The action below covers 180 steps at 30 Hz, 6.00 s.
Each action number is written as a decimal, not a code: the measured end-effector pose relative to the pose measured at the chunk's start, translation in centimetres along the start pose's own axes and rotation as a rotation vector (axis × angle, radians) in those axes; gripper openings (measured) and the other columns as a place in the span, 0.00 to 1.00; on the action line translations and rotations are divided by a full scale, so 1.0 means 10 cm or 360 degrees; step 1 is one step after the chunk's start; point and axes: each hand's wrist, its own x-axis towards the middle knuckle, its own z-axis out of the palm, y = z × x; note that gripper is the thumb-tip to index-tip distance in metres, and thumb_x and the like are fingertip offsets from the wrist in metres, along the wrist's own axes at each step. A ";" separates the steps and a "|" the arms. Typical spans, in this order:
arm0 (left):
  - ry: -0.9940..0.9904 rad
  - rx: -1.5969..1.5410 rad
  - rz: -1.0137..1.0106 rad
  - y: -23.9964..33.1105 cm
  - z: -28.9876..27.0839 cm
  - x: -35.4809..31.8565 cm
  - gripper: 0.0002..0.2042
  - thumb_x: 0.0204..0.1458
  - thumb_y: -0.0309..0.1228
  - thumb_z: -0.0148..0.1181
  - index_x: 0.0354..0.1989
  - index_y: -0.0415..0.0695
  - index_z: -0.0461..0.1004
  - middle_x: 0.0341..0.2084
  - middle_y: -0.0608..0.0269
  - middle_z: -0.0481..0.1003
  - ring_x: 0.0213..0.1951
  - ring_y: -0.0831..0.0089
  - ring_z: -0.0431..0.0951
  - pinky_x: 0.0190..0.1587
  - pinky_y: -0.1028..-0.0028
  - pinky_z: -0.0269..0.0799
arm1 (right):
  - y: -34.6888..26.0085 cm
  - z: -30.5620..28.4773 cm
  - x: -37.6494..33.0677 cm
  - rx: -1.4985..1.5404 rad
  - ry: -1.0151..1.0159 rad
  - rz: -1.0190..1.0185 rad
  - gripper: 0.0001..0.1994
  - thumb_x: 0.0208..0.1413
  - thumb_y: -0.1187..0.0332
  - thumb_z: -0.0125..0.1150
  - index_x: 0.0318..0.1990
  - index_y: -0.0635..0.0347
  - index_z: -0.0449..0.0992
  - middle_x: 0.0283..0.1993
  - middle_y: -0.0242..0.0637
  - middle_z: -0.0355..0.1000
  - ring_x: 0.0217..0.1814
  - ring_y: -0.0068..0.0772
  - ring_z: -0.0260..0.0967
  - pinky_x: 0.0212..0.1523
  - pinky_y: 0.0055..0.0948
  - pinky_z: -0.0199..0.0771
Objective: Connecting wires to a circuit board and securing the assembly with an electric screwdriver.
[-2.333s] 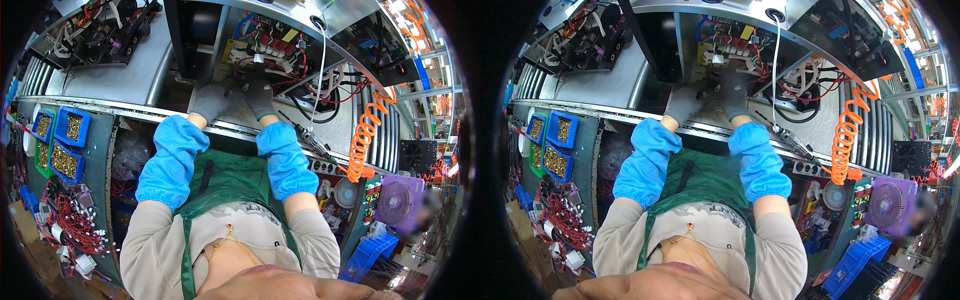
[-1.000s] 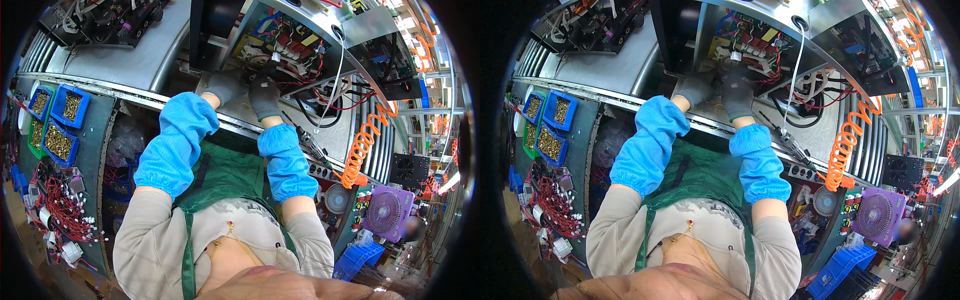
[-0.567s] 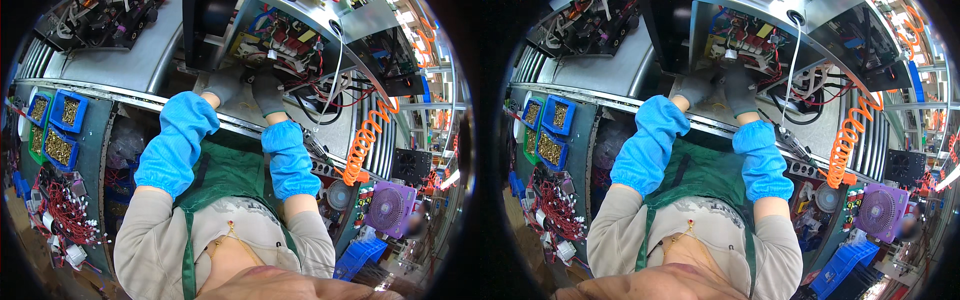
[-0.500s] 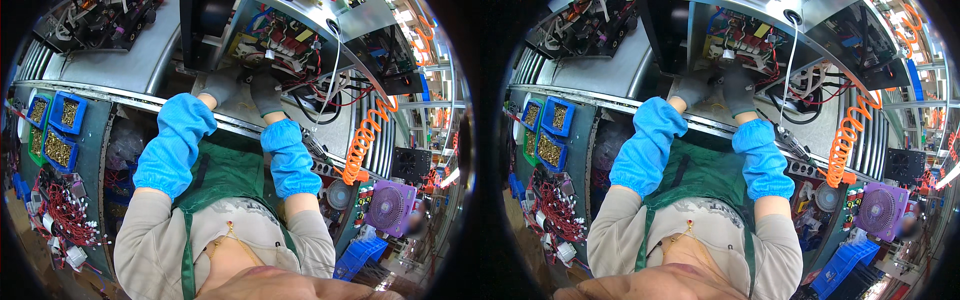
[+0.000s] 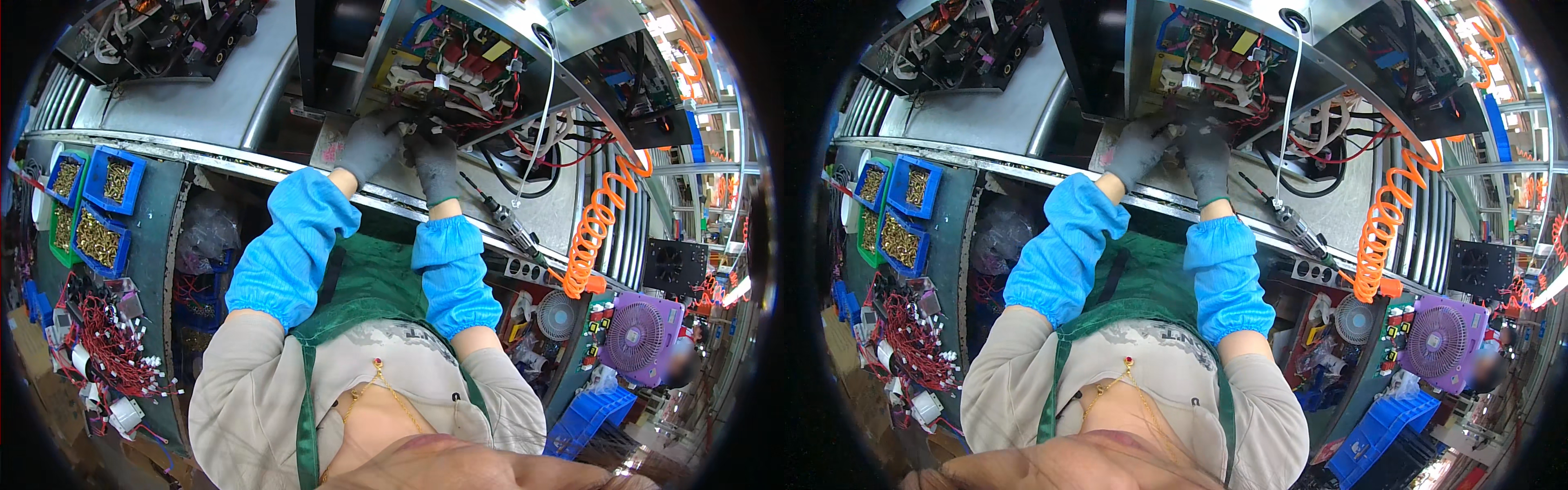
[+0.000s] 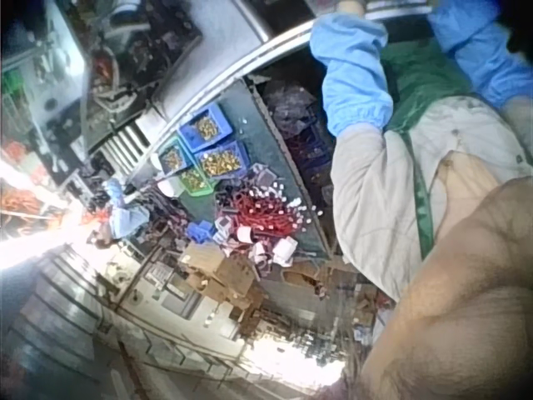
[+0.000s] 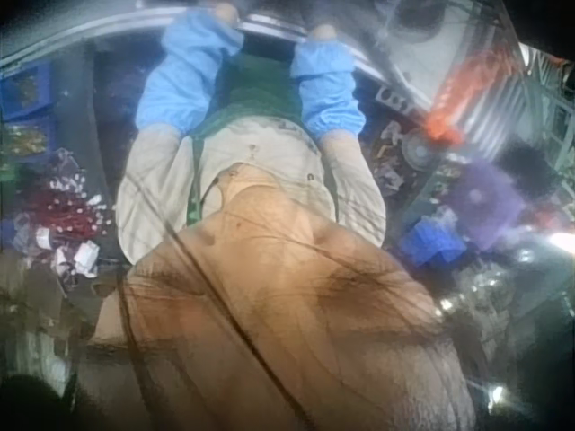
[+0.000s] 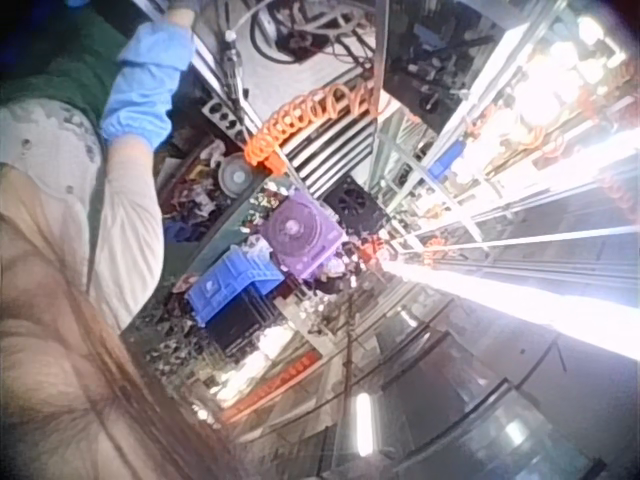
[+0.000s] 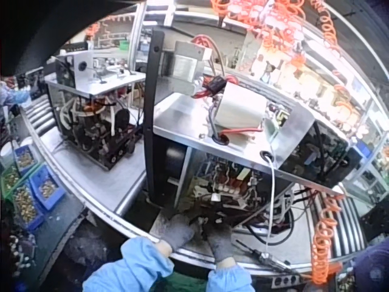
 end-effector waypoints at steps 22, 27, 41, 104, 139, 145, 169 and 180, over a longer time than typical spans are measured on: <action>0.0050 0.0998 0.0254 -0.17 -0.01 -0.01 0.15 0.45 0.28 0.52 0.43 0.51 0.73 0.39 0.54 0.72 0.38 0.57 0.74 0.37 0.62 0.72 | -0.18 -0.41 -0.56 -0.0788 -0.0035 -0.0047 0.14 0.45 0.64 0.55 0.41 0.55 0.76 0.35 0.48 0.72 0.38 0.50 0.70 0.38 0.41 0.69; 0.0169 0.1054 0.0366 -0.26 0.04 0.16 0.17 0.46 0.28 0.51 0.48 0.53 0.70 0.40 0.52 0.71 0.38 0.56 0.75 0.35 0.61 0.73 | -0.43 -0.68 -0.74 -0.0715 -0.0103 0.0227 0.17 0.43 0.66 0.53 0.45 0.54 0.74 0.34 0.47 0.72 0.36 0.47 0.70 0.37 0.38 0.70; 0.0411 0.0315 0.0232 -0.23 -0.08 -0.10 0.12 0.46 0.32 0.52 0.40 0.46 0.71 0.35 0.47 0.72 0.37 0.50 0.73 0.40 0.59 0.69 | -0.95 -0.29 -0.11 -0.1468 -0.0350 -0.0123 0.30 0.41 0.69 0.52 0.58 0.43 0.61 0.44 0.43 0.71 0.44 0.45 0.71 0.41 0.40 0.72; -0.0272 0.0617 0.0152 -0.31 -0.01 0.32 0.15 0.49 0.29 0.49 0.46 0.45 0.71 0.40 0.50 0.73 0.43 0.53 0.71 0.46 0.61 0.67 | -0.75 0.02 0.02 -0.1481 0.0036 -0.0481 0.10 0.47 0.67 0.51 0.38 0.47 0.74 0.37 0.37 0.69 0.39 0.41 0.70 0.32 0.39 0.72; -0.0167 0.0521 0.0289 -0.11 -0.06 0.27 0.10 0.47 0.30 0.53 0.39 0.48 0.74 0.40 0.54 0.73 0.42 0.55 0.72 0.46 0.63 0.67 | -0.71 -0.26 0.10 -0.1126 0.0276 -0.0594 0.06 0.42 0.70 0.60 0.31 0.55 0.76 0.34 0.40 0.73 0.36 0.44 0.70 0.34 0.34 0.71; -0.0232 0.0547 0.0380 -0.06 -0.13 0.28 0.13 0.49 0.37 0.51 0.42 0.48 0.73 0.36 0.52 0.74 0.40 0.54 0.74 0.45 0.62 0.68 | -0.86 -0.24 0.01 -0.0934 0.0544 -0.0849 0.08 0.41 0.69 0.60 0.32 0.56 0.75 0.35 0.40 0.73 0.35 0.42 0.72 0.35 0.33 0.73; -0.0314 0.0325 0.0416 -0.29 -0.19 0.33 0.13 0.48 0.34 0.54 0.42 0.45 0.74 0.39 0.52 0.74 0.43 0.55 0.73 0.48 0.65 0.67 | -0.75 -0.31 -0.04 -0.0704 0.0111 -0.0863 0.09 0.46 0.68 0.58 0.36 0.54 0.76 0.35 0.40 0.74 0.35 0.42 0.73 0.33 0.34 0.72; -0.0399 0.0114 0.0078 -0.29 -0.20 0.25 0.16 0.48 0.32 0.54 0.47 0.48 0.72 0.44 0.53 0.73 0.45 0.58 0.73 0.49 0.68 0.67 | -0.62 -0.12 -0.54 -0.0795 -0.0086 -0.0639 0.10 0.46 0.63 0.54 0.35 0.53 0.75 0.31 0.42 0.73 0.31 0.45 0.71 0.32 0.39 0.71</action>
